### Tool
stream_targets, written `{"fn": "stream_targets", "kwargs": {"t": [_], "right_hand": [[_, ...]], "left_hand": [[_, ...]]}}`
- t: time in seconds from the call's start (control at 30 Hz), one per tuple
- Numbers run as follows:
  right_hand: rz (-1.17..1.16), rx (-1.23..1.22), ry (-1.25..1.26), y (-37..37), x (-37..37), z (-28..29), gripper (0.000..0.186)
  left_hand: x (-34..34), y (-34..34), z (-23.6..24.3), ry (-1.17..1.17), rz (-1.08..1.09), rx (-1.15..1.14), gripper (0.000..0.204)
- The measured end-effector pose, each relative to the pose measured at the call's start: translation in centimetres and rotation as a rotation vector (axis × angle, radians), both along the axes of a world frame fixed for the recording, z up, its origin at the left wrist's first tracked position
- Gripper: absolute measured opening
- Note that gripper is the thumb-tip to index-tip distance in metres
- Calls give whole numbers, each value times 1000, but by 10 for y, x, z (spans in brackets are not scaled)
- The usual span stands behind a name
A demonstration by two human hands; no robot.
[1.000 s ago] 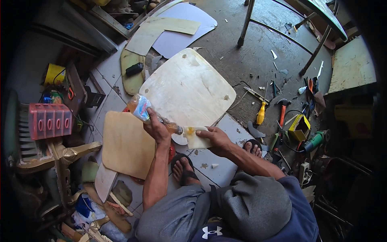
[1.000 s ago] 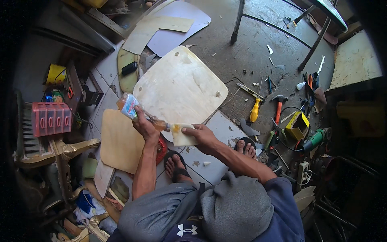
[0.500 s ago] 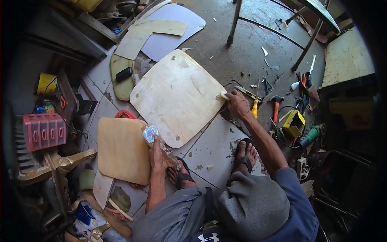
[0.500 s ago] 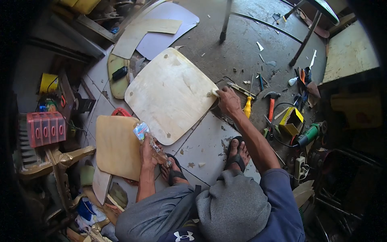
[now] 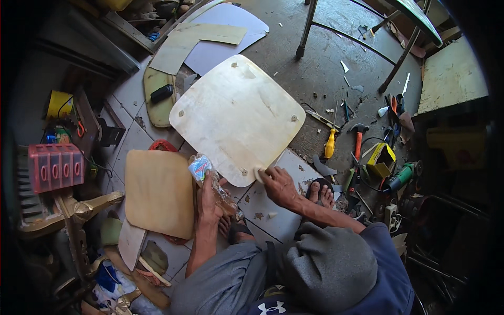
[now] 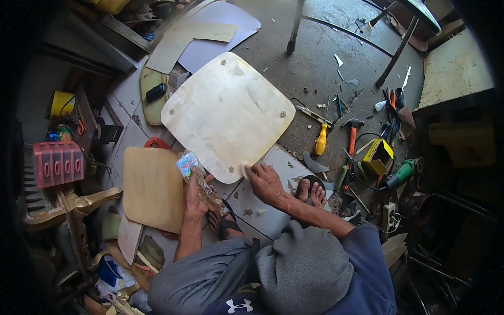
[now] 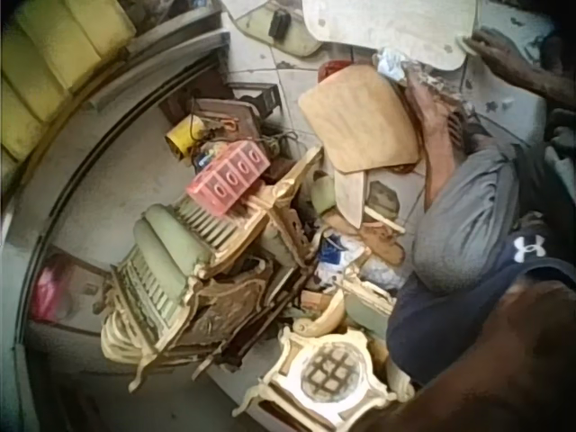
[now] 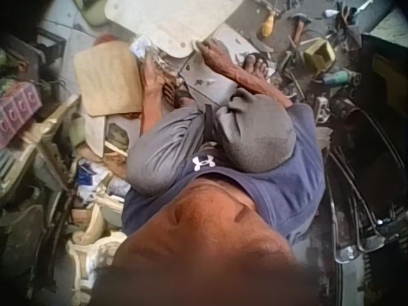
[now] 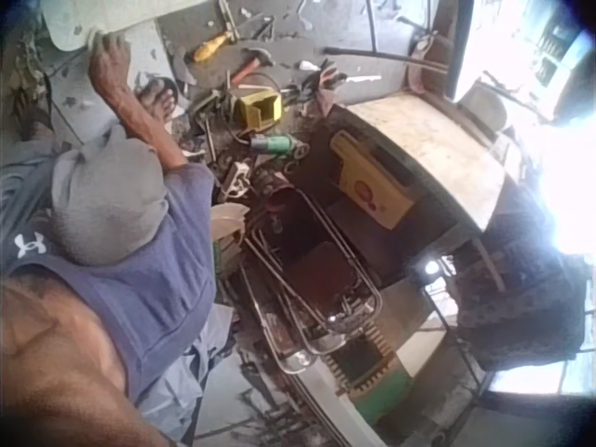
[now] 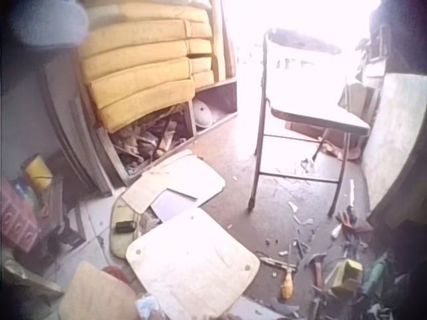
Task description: The person prepares chair seat components by marking a wooden board with a pen, using pliers to pull out staples, and then applying adhesive from a bottle to the wooden board and a piece of foam before pressing them together.
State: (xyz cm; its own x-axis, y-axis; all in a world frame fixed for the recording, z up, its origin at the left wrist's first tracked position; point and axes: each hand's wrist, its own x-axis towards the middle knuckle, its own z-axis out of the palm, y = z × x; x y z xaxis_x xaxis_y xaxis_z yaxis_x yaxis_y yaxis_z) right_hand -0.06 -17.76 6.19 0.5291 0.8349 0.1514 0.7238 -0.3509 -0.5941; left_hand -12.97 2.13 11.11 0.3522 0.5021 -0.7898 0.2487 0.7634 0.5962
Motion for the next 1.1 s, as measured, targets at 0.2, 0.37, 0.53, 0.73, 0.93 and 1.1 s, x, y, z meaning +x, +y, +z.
{"fn": "stream_targets", "kwargs": {"t": [0.2,0.37,0.53,0.73,0.93,1.1], "right_hand": [[112,9,2,-2,-3,12,43],[240,60,6,-5,-11,13,49],[145,-39,544,-15,3,35,29],[-174,-328,1305,7,11,54,36],[-175,-182,1642,56,-1,57,37],[-161,-108,1726,73,-7,63,32]], "left_hand": [[8,-4,5,-87,57,-124,47],[16,-10,-8,-85,-22,-116,61],[7,-5,-14,-116,-13,-78,49],[14,24,12,-137,281,83,51],[38,39,55,-91,610,251,46],[29,43,49,-77,594,314,44]]}}
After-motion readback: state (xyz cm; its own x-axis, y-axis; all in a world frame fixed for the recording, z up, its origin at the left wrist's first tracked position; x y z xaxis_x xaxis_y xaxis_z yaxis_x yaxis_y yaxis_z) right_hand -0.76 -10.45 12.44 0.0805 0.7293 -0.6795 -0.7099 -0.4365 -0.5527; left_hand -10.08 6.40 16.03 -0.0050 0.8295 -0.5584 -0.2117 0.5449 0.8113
